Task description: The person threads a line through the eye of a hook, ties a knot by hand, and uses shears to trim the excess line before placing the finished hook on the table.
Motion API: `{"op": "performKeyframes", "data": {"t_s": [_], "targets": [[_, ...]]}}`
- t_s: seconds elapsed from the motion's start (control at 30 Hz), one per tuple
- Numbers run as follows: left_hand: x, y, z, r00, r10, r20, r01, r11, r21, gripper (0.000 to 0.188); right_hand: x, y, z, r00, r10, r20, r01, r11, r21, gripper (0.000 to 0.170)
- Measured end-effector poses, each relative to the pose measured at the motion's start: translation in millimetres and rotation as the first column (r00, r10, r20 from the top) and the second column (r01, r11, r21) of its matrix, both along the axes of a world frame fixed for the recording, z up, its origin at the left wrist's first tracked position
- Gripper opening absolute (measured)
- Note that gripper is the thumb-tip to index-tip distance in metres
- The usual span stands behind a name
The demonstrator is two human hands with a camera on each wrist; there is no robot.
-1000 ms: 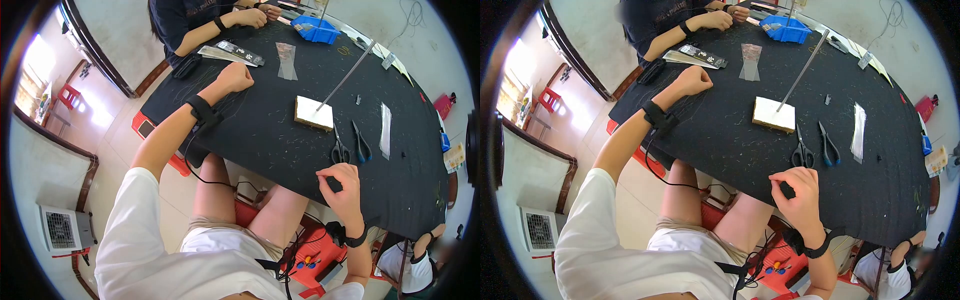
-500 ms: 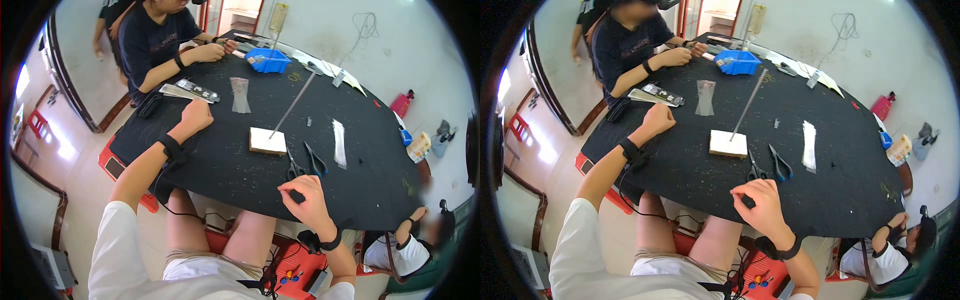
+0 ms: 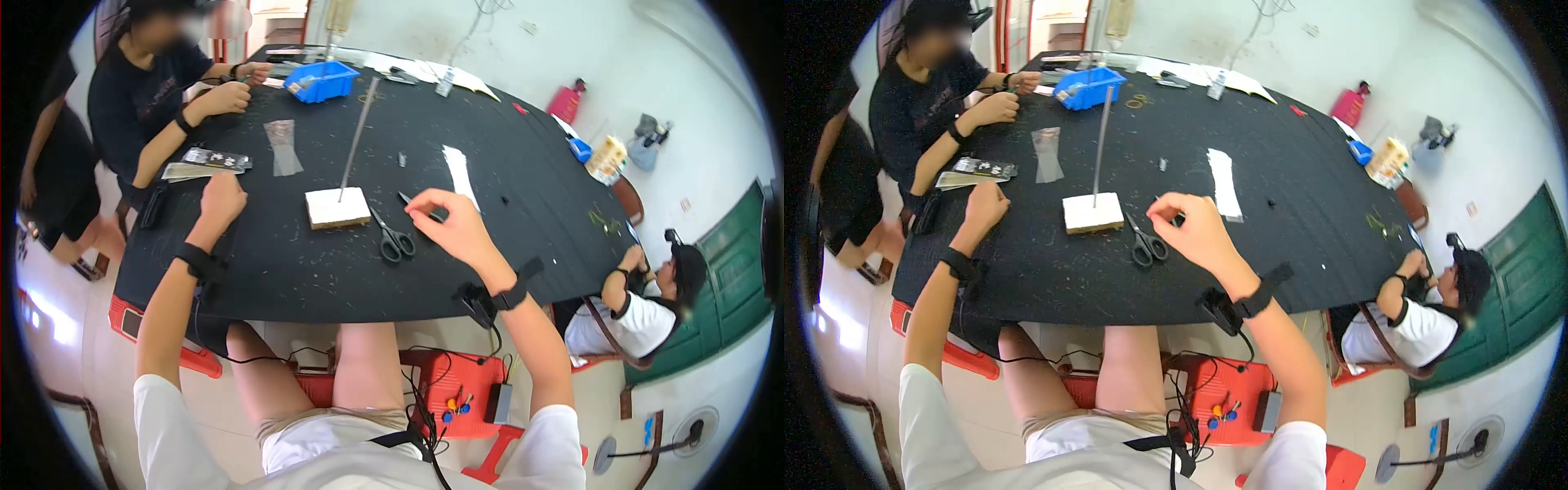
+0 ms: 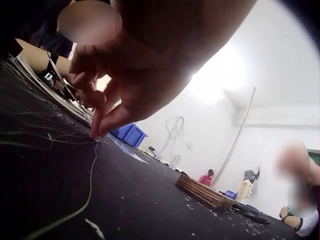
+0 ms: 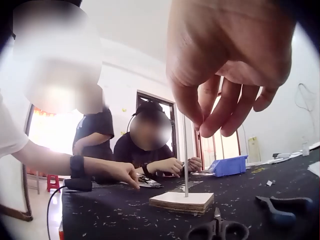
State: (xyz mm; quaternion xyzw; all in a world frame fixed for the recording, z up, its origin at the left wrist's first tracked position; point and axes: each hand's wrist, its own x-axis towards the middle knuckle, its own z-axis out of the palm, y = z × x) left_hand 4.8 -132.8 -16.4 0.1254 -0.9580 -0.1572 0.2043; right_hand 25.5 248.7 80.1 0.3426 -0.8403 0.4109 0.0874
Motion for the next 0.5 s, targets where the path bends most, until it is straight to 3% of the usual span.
{"op": "performKeyframes", "data": {"t_s": [0.07, 0.2, 0.3, 0.33, 0.43, 0.5], "targets": [[4, -4, -1, 0.993, -0.104, -0.063, 0.102, 0.994, -0.035, 0.016, 0, 9, -1, 0.999, -0.035, 0.011, 0.035, 0.999, 0.005, 0.010], [15, -2, 15, 0.995, -0.096, 0.012, 0.095, 0.993, 0.076, 0.017, 5, 25, -2, 0.985, -0.099, 0.138, 0.090, 0.994, 0.069, 0.010], [28, 9, 41, 0.993, -0.098, 0.070, 0.089, 0.989, 0.117, 0.028, -4, 47, -23, 0.991, -0.123, 0.059, 0.116, 0.986, 0.116, 0.012], [29, 8, 43, 0.987, -0.162, 0.022, 0.157, 0.978, 0.138, 0.037, -8, 54, -30, 0.987, -0.144, 0.074, 0.136, 0.985, 0.108, 0.012], [47, 30, 67, 0.967, -0.249, 0.059, 0.237, 0.957, 0.165, 0.031, -19, 79, -48, 0.943, -0.271, 0.191, 0.249, 0.960, 0.131, 0.016], [72, 59, 77, 0.901, -0.369, -0.227, 0.415, 0.887, 0.204, 0.020, -36, 112, -63, 0.903, -0.326, 0.278, 0.315, 0.945, 0.085, 0.016]]}}
